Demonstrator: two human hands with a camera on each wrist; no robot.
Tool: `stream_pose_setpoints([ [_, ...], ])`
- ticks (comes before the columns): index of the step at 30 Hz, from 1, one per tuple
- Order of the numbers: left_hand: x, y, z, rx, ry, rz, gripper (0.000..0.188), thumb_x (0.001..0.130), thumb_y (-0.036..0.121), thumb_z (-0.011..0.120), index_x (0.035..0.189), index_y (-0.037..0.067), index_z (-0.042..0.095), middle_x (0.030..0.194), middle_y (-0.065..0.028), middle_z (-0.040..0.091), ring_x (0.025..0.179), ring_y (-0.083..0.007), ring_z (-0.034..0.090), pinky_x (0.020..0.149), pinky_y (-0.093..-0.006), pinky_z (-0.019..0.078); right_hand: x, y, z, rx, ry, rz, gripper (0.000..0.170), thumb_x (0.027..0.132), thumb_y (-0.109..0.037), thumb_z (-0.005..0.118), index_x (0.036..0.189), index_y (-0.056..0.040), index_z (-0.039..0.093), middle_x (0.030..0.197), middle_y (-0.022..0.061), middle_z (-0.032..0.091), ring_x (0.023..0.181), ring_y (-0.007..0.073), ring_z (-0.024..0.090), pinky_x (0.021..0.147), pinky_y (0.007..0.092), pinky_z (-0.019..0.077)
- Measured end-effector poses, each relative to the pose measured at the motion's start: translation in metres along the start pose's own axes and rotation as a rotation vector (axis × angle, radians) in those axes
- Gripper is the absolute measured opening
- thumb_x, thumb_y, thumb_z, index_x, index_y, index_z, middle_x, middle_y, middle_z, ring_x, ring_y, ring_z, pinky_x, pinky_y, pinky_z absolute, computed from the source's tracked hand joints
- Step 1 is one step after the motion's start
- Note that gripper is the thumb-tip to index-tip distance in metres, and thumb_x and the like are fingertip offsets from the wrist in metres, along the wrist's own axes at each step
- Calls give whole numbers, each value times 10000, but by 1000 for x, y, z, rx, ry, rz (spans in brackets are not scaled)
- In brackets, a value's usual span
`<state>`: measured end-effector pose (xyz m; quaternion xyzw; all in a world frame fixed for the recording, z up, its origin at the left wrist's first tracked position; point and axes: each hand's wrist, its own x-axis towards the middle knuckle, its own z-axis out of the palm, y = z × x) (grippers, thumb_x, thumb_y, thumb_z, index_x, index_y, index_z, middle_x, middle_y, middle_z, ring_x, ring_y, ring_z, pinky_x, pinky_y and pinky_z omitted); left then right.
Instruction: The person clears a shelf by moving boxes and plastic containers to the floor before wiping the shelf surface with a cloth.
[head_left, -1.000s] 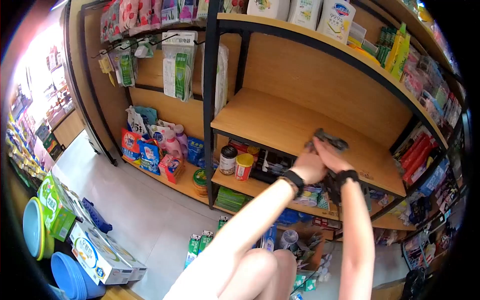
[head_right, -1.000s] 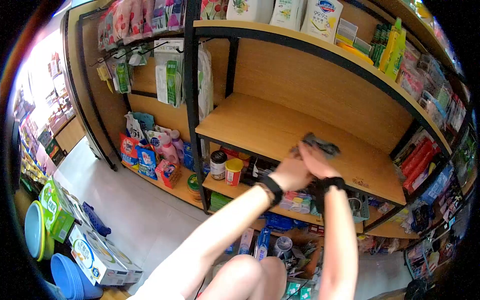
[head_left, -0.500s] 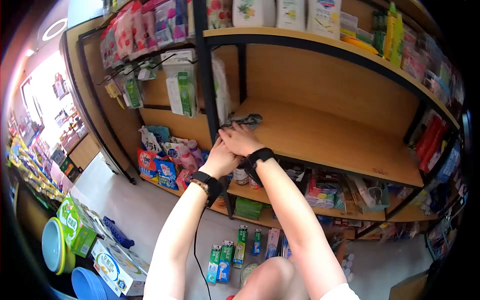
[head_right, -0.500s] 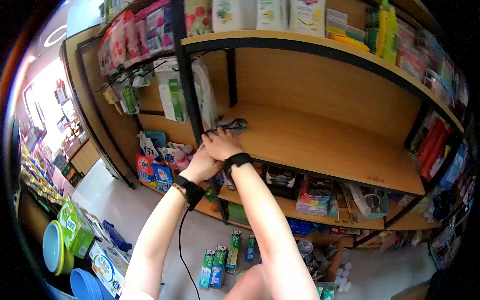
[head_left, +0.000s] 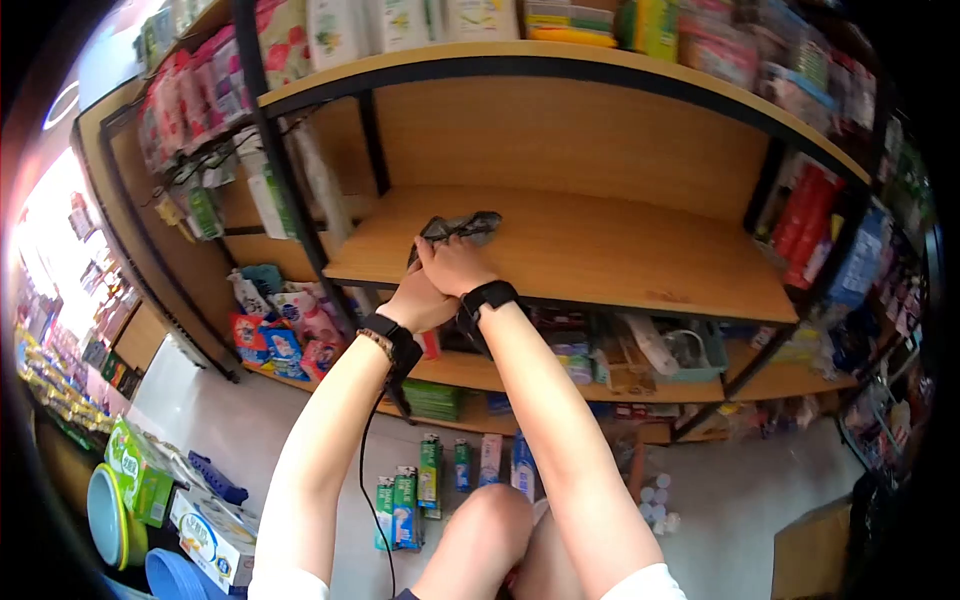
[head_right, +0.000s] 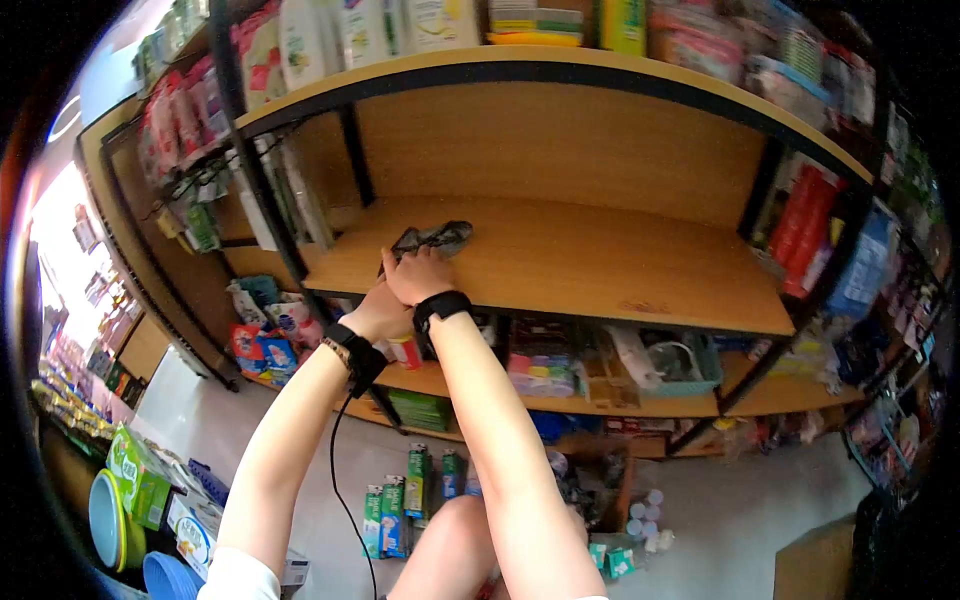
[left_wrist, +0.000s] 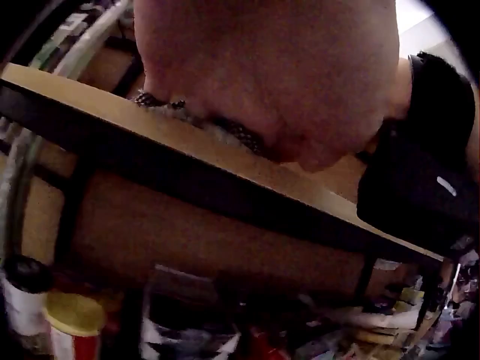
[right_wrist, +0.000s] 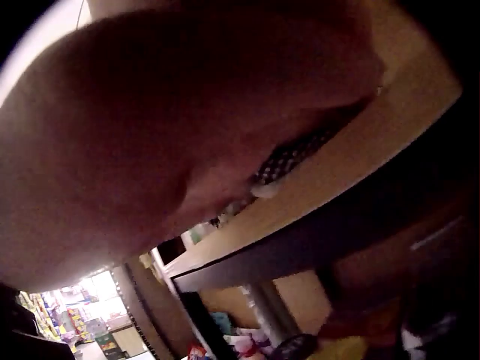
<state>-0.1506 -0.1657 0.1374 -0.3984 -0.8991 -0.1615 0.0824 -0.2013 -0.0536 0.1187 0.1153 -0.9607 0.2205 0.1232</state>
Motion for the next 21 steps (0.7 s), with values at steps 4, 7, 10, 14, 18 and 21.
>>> stream_pose_setpoints([
  [4,62,76,37,-44,-101,121,379,822,258,472,1154,104,570,1121,-184,602,1090,-374,510,1032,-464,287,-56,86,-57,-110,-2,150,704,964,-485,132,1163,39,558,1351,282,384,1264,427,330,1074,478,261],
  [7,95,154,58,-123,-155,193,324,851,225,508,1109,50,593,1116,-214,598,1005,-386,557,881,-433,444,-132,121,-133,-100,-29,277,685,965,-478,85,1308,6,428,1389,242,356,1303,417,281,1097,459,238],
  [10,125,222,84,-221,-192,310,303,833,253,533,1045,56,622,1087,-210,616,995,-333,585,868,-394,459,-182,163,-181,22,-68,554,654,968,-466,77,1385,-31,331,1419,176,344,1334,376,250,1119,439,211],
  [14,136,301,94,-220,-271,332,358,835,327,495,1066,83,621,1053,-167,638,984,-316,582,973,-438,356,-246,191,-225,20,2,652,688,963,-495,97,1345,-5,392,1442,179,300,1349,360,224,1126,433,199],
  [18,142,327,110,-161,-266,393,548,866,440,414,1329,146,439,1252,-148,540,1189,-316,448,1105,-510,87,-272,201,-232,-25,88,776,649,963,-507,144,1391,-57,331,1474,194,213,1378,343,147,1135,440,168],
  [21,140,322,115,-134,-227,415,607,883,477,386,1399,160,354,1371,-138,436,1278,-311,364,1112,-477,111,-270,200,-228,-19,99,776,669,955,-524,151,1392,-49,327,1478,203,197,1381,351,131,1131,441,154],
])
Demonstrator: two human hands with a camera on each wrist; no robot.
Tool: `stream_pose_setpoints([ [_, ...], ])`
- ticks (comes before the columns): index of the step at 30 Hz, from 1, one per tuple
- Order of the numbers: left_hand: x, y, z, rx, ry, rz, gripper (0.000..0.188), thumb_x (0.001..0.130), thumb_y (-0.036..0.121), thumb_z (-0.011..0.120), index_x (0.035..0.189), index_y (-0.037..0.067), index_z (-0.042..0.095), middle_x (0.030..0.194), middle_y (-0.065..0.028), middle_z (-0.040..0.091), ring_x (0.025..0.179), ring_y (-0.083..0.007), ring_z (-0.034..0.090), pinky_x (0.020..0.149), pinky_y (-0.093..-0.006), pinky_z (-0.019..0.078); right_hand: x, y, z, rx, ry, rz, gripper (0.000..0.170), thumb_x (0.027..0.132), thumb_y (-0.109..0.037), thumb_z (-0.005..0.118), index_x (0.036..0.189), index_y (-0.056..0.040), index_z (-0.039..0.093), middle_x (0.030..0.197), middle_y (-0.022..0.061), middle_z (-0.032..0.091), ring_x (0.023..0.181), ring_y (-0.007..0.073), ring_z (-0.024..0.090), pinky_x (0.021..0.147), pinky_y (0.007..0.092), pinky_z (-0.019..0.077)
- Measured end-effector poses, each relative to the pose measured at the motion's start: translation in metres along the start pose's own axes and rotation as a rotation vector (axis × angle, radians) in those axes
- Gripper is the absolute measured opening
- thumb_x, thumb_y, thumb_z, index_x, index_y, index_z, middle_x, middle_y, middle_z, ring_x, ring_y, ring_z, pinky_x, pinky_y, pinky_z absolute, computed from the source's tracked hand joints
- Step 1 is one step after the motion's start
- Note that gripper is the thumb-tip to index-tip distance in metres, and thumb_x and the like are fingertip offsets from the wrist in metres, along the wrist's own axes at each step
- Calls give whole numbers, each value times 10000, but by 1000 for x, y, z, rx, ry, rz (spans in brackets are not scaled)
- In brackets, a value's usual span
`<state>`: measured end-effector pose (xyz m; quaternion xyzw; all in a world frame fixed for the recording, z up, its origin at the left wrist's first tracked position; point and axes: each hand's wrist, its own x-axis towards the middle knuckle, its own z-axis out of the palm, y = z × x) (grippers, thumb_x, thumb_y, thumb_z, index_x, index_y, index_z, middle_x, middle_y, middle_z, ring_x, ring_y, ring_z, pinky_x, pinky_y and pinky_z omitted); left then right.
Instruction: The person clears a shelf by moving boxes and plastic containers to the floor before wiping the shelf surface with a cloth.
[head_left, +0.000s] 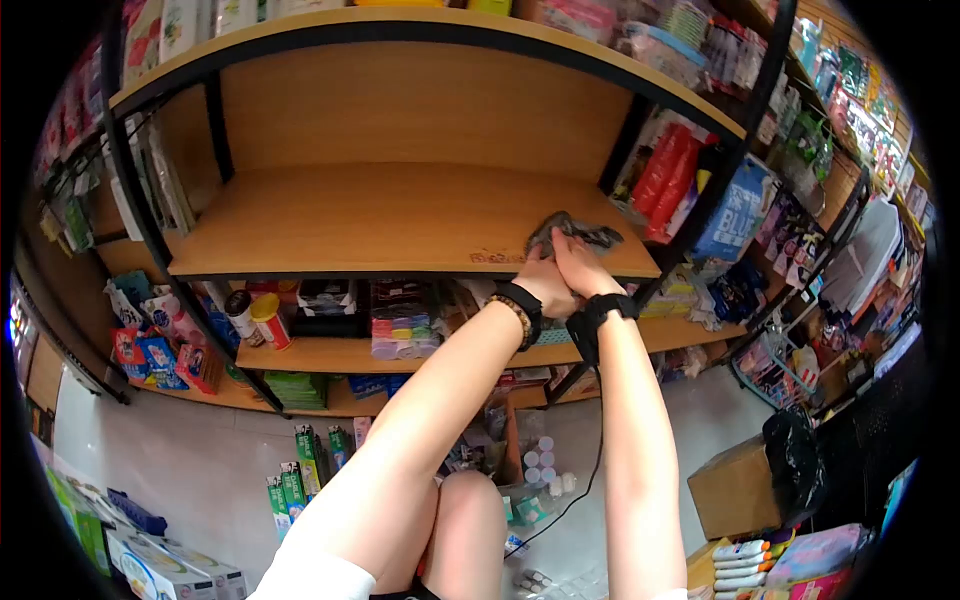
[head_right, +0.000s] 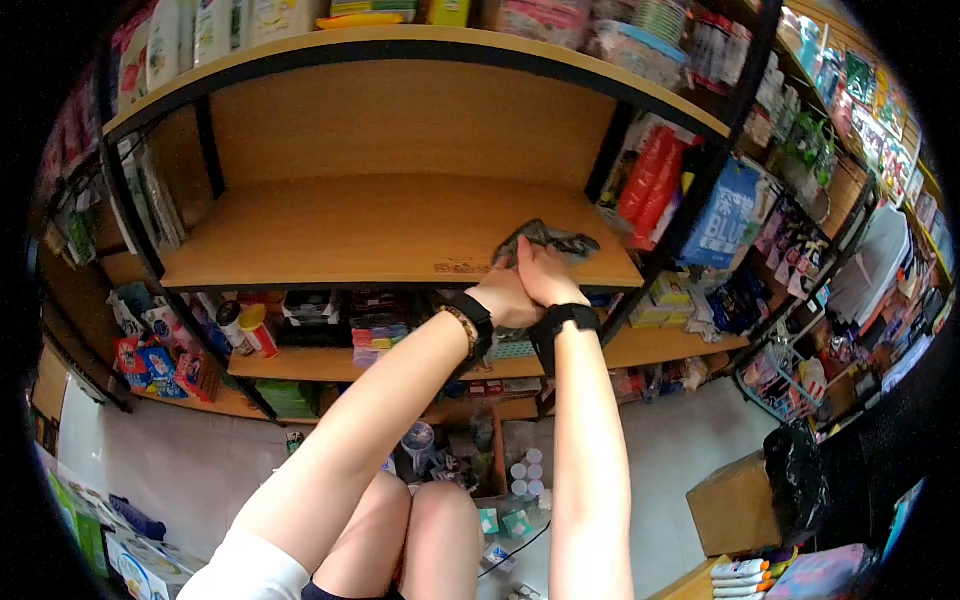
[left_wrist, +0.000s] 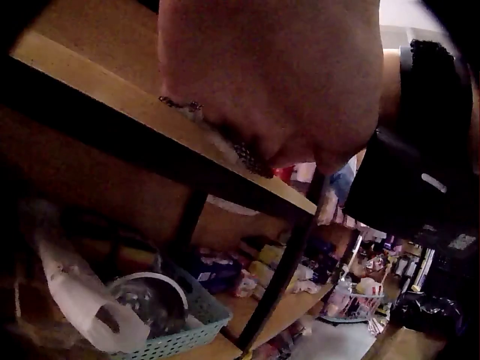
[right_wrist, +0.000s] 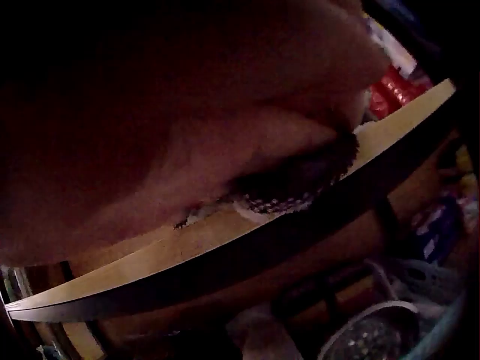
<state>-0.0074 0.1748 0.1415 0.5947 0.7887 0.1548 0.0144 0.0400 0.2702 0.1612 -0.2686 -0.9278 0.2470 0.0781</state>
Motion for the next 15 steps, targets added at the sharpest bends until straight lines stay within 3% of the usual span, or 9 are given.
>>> stream_pose_setpoints([
  [3,-2,-6,9,16,73,39,615,880,479,403,1391,138,367,1358,-155,446,1271,-310,375,1115,-464,121,16,11,8,-80,-4,-46,687,950,-522,135,1382,-29,338,1467,220,219,1375,359,157,1124,430,153],
  [5,-13,-1,-11,-2,-103,-6,608,878,454,416,1379,111,382,1322,-178,476,1262,-326,381,1113,-467,125,21,14,4,8,-97,-94,663,960,-491,159,1363,-4,360,1442,231,269,1358,376,193,1119,413,171],
  [6,-16,-7,-5,-49,-22,36,593,877,441,422,1360,97,409,1297,-185,496,1256,-330,386,1114,-468,125,10,0,7,-24,-33,82,640,965,-477,188,1369,-7,347,1445,228,268,1366,367,176,1118,415,179],
  [7,-17,-15,3,-97,55,79,578,877,428,429,1340,83,437,1272,-192,515,1250,-334,391,1114,-470,125,14,-1,5,8,-125,59,652,961,-497,204,1397,-20,293,1479,194,211,1385,340,130,1120,420,174],
  [8,-23,-16,-7,-52,-54,32,570,875,431,440,1304,59,477,1258,-184,528,1257,-336,377,1116,-475,122,16,-4,8,9,-111,83,675,953,-521,204,1407,-27,269,1492,179,179,1390,331,115,1122,423,170],
  [9,-30,-22,-5,-38,26,34,551,875,438,447,1257,49,524,1240,-169,546,1263,-328,366,1116,-473,133,11,-14,14,12,-94,112,698,945,-546,204,1418,-34,245,1506,163,146,1395,322,99,1123,426,165],
  [15,-84,-70,-30,-39,24,-40,495,903,429,412,1239,94,550,1223,-137,566,1237,-305,409,1101,-472,183,-4,-92,45,68,-154,56,766,916,-604,236,1437,-43,203,1511,154,133,1399,309,91,1125,417,159],
])
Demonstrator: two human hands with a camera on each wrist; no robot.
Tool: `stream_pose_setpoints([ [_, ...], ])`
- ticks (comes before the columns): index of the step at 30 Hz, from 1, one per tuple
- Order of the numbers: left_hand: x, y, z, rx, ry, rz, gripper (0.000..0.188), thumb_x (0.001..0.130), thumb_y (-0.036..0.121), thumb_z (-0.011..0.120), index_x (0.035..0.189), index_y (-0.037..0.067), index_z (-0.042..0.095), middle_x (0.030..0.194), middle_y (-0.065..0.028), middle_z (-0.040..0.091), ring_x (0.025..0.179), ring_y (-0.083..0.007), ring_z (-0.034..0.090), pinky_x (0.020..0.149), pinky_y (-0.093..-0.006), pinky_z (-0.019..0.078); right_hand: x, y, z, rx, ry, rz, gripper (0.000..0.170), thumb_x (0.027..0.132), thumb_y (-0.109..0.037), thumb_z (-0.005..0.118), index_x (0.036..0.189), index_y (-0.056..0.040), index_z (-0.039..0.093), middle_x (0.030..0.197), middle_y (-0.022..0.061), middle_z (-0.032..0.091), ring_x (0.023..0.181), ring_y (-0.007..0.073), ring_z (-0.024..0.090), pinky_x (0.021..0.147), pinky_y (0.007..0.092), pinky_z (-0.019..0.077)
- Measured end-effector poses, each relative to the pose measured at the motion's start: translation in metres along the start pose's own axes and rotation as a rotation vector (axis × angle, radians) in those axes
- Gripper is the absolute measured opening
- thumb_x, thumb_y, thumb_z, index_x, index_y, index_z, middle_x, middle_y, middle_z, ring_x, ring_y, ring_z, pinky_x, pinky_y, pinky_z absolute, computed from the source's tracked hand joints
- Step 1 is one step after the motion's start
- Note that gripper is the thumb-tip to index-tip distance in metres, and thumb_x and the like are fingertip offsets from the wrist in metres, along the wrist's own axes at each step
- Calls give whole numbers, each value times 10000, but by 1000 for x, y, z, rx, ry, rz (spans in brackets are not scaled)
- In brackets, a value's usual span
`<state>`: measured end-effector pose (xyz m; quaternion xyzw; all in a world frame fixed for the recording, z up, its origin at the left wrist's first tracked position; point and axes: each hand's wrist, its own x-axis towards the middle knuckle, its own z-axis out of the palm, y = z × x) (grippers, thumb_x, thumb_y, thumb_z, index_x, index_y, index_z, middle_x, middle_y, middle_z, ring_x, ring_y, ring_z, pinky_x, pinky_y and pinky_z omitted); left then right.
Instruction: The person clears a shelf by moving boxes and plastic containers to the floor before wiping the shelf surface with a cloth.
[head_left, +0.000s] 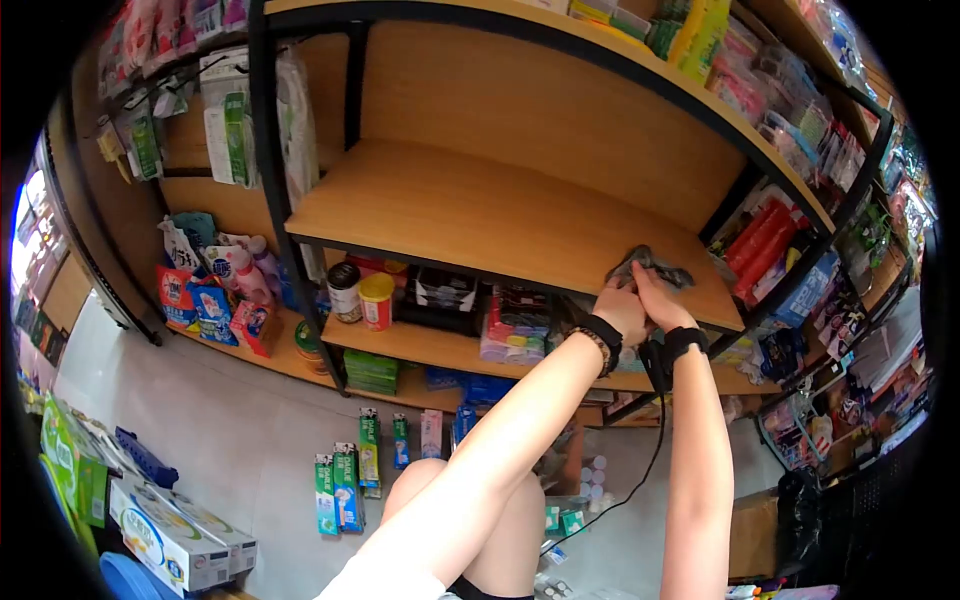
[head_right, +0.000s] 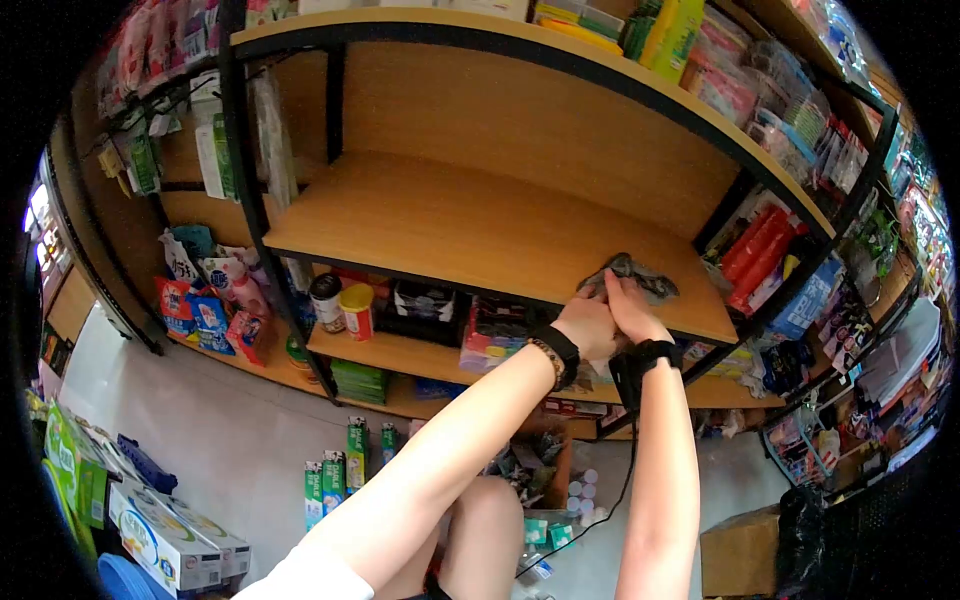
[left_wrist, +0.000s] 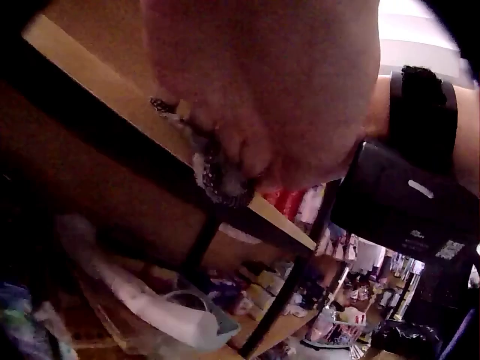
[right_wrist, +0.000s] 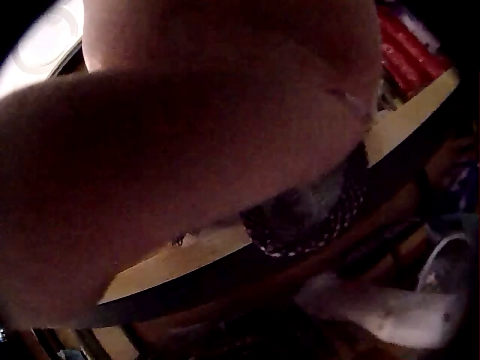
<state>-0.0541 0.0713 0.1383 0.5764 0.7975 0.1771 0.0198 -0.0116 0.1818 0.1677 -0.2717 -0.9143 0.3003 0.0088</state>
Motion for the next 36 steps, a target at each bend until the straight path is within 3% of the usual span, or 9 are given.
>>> stream_pose_setpoints([
  [6,-91,-94,-47,115,85,-184,439,911,368,401,1187,80,584,1198,-175,575,1156,-314,497,1043,-432,295,20,-115,82,-26,-75,-319,759,918,-593,203,1423,-27,249,1490,196,186,1388,335,138,1123,405,151],
  [8,-134,-125,-69,77,118,-291,408,915,350,409,1162,83,595,1135,-170,609,1117,-308,525,1025,-428,315,49,-148,127,-47,15,-517,618,941,-494,299,1220,28,474,1270,243,483,1190,365,431,987,415,327],
  [12,-202,-179,-95,205,198,-422,445,884,333,428,1279,140,499,1269,-124,535,1218,-273,441,1058,-443,248,62,-238,203,-147,6,-665,542,949,-424,260,1234,-17,476,1339,271,396,1245,425,334,1035,473,285],
  [14,-234,-208,-106,263,130,-502,471,871,328,436,1297,130,480,1282,-138,520,1236,-282,421,1070,-456,235,67,-281,238,-226,-127,-674,720,929,-529,202,1384,15,325,1507,205,75,1397,350,56,1139,430,83],
  [19,-298,-241,-121,267,350,-485,414,840,275,470,1207,100,546,1250,-146,538,1210,-316,428,1031,-457,277,14,-353,268,-237,-95,-829,634,946,-422,239,1381,33,319,1513,184,88,1397,335,76,1137,419,96],
  [26,-299,-230,-120,278,485,-391,344,801,211,506,1082,32,594,1149,-161,580,1149,-337,448,1025,-436,284,47,-340,278,-261,-17,-1154,451,962,-353,291,1298,-87,433,1263,188,506,1187,382,446,995,423,374],
  [28,-298,-224,-124,551,477,-328,307,821,219,487,1039,42,612,1091,-125,609,1177,-306,447,1065,-495,220,48,-338,282,-344,63,-1110,428,972,-338,268,1280,-102,449,1225,186,527,1159,387,466,968,431,399],
  [30,-297,-209,-131,759,393,-223,281,816,193,496,1031,58,616,1075,-109,614,1192,-291,446,1093,-528,173,19,-323,238,-234,-104,-790,830,880,-675,211,1296,-8,479,1422,209,333,1291,344,348,1039,438,327],
  [36,-298,-215,-158,987,691,-313,482,766,93,533,1242,50,472,1397,-151,361,1330,-308,287,1114,-500,155,53,-180,142,-400,104,-385,717,932,-542,227,1430,-25,232,1489,208,172,1371,359,176,1111,480,150],
])
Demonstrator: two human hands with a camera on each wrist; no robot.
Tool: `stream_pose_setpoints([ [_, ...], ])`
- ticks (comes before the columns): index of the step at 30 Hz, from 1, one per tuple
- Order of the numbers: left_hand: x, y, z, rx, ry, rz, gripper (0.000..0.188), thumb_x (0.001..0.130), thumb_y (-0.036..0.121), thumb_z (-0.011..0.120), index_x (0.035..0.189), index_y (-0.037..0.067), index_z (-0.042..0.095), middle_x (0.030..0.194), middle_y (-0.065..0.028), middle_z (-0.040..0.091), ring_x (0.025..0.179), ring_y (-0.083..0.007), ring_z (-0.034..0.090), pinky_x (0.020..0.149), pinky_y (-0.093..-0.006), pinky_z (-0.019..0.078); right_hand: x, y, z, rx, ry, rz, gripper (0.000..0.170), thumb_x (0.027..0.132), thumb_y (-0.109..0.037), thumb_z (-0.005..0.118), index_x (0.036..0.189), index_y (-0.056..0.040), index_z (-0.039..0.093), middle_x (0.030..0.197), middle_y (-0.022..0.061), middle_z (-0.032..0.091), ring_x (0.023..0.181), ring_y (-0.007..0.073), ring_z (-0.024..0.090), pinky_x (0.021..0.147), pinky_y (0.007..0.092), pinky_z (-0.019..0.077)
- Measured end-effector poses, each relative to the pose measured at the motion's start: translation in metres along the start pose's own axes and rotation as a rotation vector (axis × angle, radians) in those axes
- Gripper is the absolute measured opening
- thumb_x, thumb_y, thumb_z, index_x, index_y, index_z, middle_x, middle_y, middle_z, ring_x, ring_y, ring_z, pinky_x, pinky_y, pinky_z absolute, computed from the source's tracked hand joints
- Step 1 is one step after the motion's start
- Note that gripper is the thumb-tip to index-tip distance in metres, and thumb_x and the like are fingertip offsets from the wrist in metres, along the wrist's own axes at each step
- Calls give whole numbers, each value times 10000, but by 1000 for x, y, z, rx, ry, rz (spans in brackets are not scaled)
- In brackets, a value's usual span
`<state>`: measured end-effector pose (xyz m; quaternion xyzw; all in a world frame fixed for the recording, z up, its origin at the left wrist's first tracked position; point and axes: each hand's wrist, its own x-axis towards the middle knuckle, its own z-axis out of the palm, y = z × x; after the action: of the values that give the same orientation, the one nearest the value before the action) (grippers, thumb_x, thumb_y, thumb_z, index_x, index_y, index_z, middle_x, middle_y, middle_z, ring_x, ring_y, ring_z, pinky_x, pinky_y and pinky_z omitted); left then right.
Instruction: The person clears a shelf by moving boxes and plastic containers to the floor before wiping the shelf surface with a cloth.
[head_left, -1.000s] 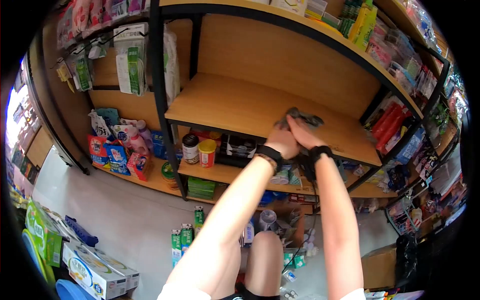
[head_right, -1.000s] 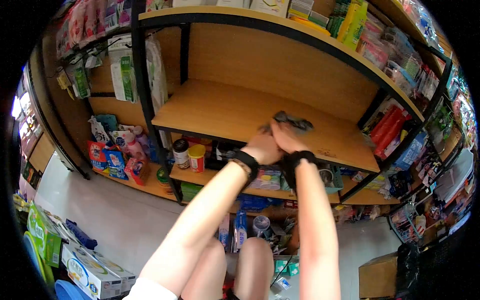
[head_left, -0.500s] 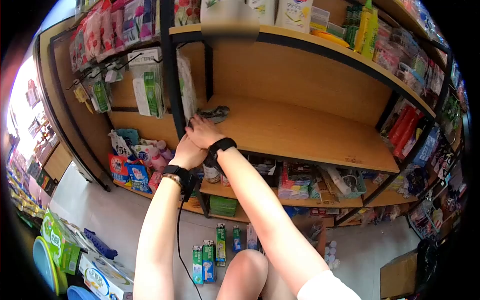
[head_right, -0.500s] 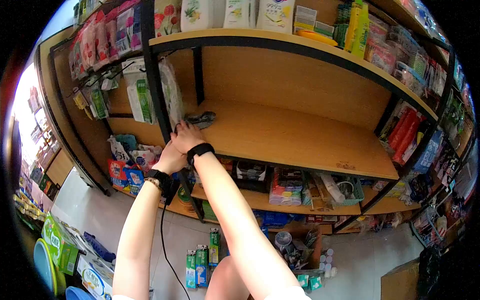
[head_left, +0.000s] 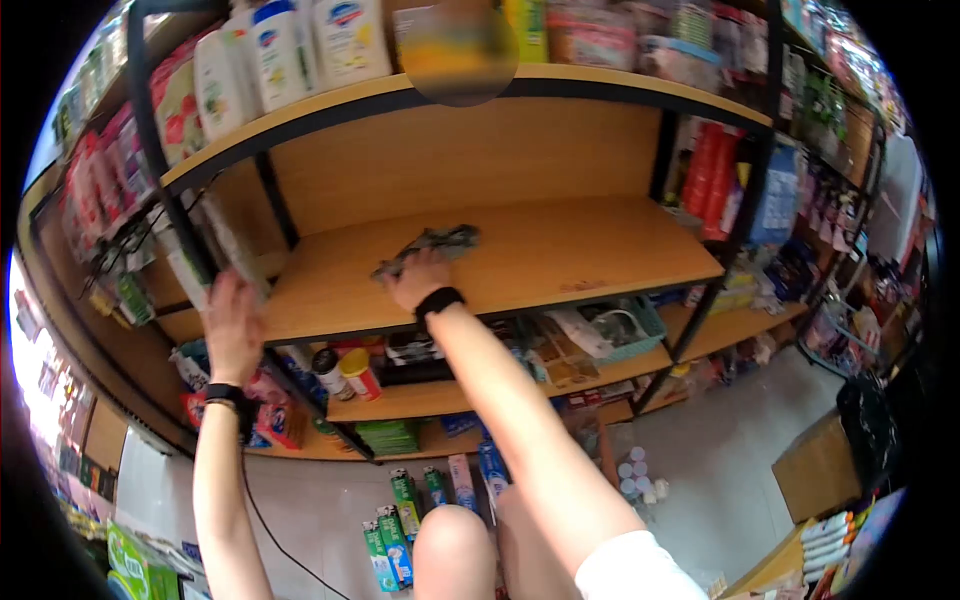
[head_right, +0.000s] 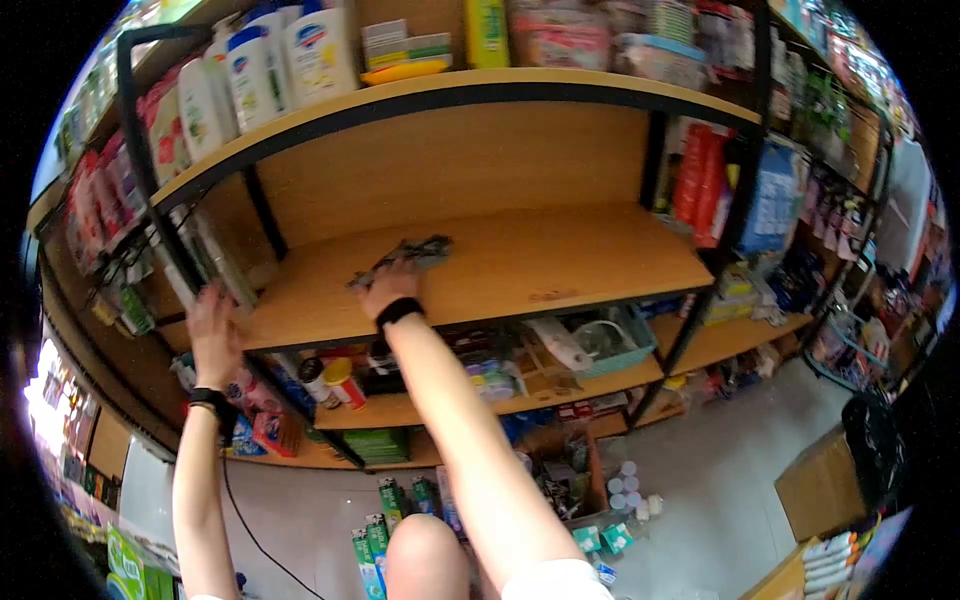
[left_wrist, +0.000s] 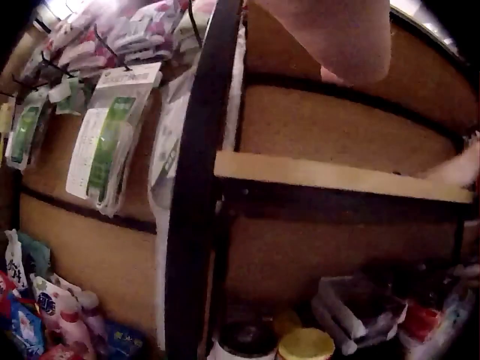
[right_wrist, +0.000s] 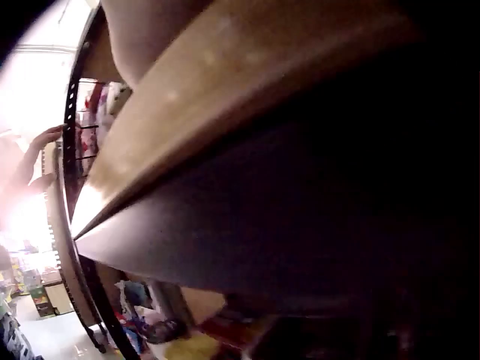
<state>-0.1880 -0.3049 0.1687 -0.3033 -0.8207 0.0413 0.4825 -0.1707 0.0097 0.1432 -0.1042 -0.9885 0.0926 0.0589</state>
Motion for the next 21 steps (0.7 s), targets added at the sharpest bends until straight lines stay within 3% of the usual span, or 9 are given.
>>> stream_pose_setpoints([
  [4,27,-20,17,217,403,-265,686,889,291,502,1438,28,187,1506,-148,174,1390,-294,155,1111,-465,103,-29,162,-16,50,170,176,587,939,-400,262,1330,28,355,1448,236,251,1346,390,215,1092,465,220],
  [5,27,-31,35,258,425,-378,723,900,400,460,1444,28,164,1509,-142,168,1392,-291,148,1106,-473,99,-29,207,-25,12,-16,242,595,966,-412,171,1438,-52,197,1517,164,73,1396,351,68,1135,467,87],
  [6,26,-41,51,298,444,-492,774,910,509,417,1450,28,141,1512,-136,163,1393,-287,142,1102,-481,94,-75,218,-72,-38,-110,242,570,970,-383,183,1429,-49,227,1512,160,115,1392,346,99,1131,474,108],
  [7,25,-51,64,186,317,-660,847,881,599,382,1452,26,127,1511,-138,164,1393,-291,142,1097,-494,89,-71,273,-48,-149,110,230,535,948,-361,274,1279,32,425,1393,200,359,1267,384,331,1059,464,274],
  [9,28,-68,84,-55,90,-915,1011,804,754,341,1457,24,87,1506,-173,148,1388,-313,148,1083,-532,72,-105,326,-77,-33,24,480,585,965,-396,235,1409,-17,258,1486,191,191,1368,360,176,1126,438,151],
  [11,39,-61,83,-347,146,-873,1037,799,728,411,1447,-9,78,1502,-206,120,1391,-329,127,1108,-454,114,-108,422,-59,-177,38,482,577,964,-385,247,1398,-6,269,1476,214,195,1363,361,191,1116,437,189],
  [13,34,-71,103,-441,248,-860,1050,797,706,458,1434,-42,88,1504,-202,107,1394,-325,103,1122,-373,149,-154,410,-99,-50,54,596,565,968,-372,253,1414,-25,248,1485,186,193,1364,359,188,1112,431,208],
  [16,23,-79,133,-156,353,-785,715,946,476,407,1413,-29,213,1447,-237,245,1311,-373,296,1019,-418,341,-156,437,-91,-90,70,577,573,963,-384,249,1428,-50,233,1491,166,190,1366,351,188,1112,437,204],
  [21,19,-76,122,-321,444,-685,502,986,316,393,1338,-37,339,1288,-250,451,1142,-398,473,874,-433,424,-147,423,-82,-126,122,683,627,948,-450,216,1437,-58,206,1497,176,161,1373,360,162,1113,481,161],
])
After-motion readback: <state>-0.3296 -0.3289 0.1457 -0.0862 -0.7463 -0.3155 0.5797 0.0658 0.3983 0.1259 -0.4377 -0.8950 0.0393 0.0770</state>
